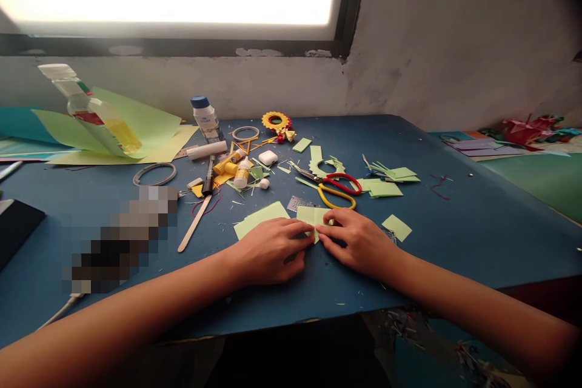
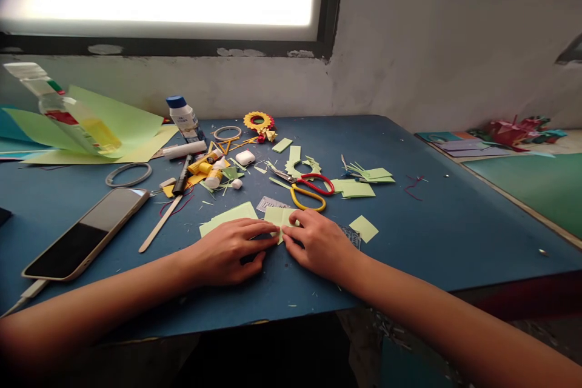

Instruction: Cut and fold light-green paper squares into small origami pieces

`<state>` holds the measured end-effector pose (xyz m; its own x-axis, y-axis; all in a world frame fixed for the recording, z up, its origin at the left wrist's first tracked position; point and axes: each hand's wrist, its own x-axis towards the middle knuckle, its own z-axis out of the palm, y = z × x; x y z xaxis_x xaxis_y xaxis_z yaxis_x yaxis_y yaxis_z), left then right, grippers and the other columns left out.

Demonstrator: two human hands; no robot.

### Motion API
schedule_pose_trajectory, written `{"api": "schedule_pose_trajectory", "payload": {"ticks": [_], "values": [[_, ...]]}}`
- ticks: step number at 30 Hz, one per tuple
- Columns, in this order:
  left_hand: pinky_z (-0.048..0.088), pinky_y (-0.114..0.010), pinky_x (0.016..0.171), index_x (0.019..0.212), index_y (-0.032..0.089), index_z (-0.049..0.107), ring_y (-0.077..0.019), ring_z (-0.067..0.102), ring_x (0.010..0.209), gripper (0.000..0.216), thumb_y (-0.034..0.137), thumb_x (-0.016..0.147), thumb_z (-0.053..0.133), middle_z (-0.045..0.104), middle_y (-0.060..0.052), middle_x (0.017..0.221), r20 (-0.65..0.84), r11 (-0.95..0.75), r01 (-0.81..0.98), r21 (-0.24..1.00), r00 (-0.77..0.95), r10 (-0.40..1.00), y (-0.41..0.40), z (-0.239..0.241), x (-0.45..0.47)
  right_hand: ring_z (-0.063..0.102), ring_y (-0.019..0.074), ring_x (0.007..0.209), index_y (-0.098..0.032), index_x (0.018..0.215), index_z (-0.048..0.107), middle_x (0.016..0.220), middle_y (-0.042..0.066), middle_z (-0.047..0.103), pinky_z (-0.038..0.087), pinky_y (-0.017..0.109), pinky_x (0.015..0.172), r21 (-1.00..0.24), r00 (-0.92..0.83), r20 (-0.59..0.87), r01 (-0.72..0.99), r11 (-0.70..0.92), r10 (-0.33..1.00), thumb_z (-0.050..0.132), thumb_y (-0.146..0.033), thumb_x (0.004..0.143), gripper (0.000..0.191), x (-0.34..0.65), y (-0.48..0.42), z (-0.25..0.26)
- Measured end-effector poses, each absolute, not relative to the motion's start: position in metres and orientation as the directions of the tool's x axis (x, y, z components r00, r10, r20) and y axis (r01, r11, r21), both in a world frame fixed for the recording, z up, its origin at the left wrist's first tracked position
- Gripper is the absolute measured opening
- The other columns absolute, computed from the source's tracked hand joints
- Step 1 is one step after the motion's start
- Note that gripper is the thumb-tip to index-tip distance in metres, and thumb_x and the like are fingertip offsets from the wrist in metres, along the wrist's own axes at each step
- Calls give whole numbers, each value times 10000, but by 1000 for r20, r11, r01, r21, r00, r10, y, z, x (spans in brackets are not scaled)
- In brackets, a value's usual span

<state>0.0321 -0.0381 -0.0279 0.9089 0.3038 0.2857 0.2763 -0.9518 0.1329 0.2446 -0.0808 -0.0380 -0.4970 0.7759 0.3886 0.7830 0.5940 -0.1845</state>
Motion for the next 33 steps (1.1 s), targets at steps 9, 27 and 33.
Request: {"api": "schedule_pose_trajectory", "payload": {"ticks": [9, 27, 33], "values": [[492, -326, 938, 1069, 134, 658, -204, 631, 1015, 311, 215, 847, 456, 682, -77, 1101, 349, -964, 209, 163, 902, 254, -36, -29, 33, 606, 212, 859, -175, 981, 705, 932, 98, 639, 516, 338, 779, -112, -510, 415, 794, 598, 754, 471, -247, 901, 257, 245, -82, -40], [460, -345, 926, 1162, 131, 583, -225, 596, 1005, 375, 283, 836, 475, 622, -102, 1155, 189, -934, 284, 214, 927, 325, -38, -22, 34, 602, 203, 838, -193, 990, 703, 924, 90, 636, 509, 330, 763, -143, -513, 393, 786, 601, 764, 482, -255, 897, 248, 247, -80, -38], [455, -350, 875, 1128, 145, 598, -220, 596, 928, 340, 246, 842, 445, 646, -91, 1032, 166, -955, 274, 117, 942, 291, -36, -20, 37, 593, 200, 848, -197, 975, 701, 952, 86, 633, 488, 329, 767, -133, -550, 416, 751, 646, 724, 486, -233, 884, 236, 252, -80, -36]]}}
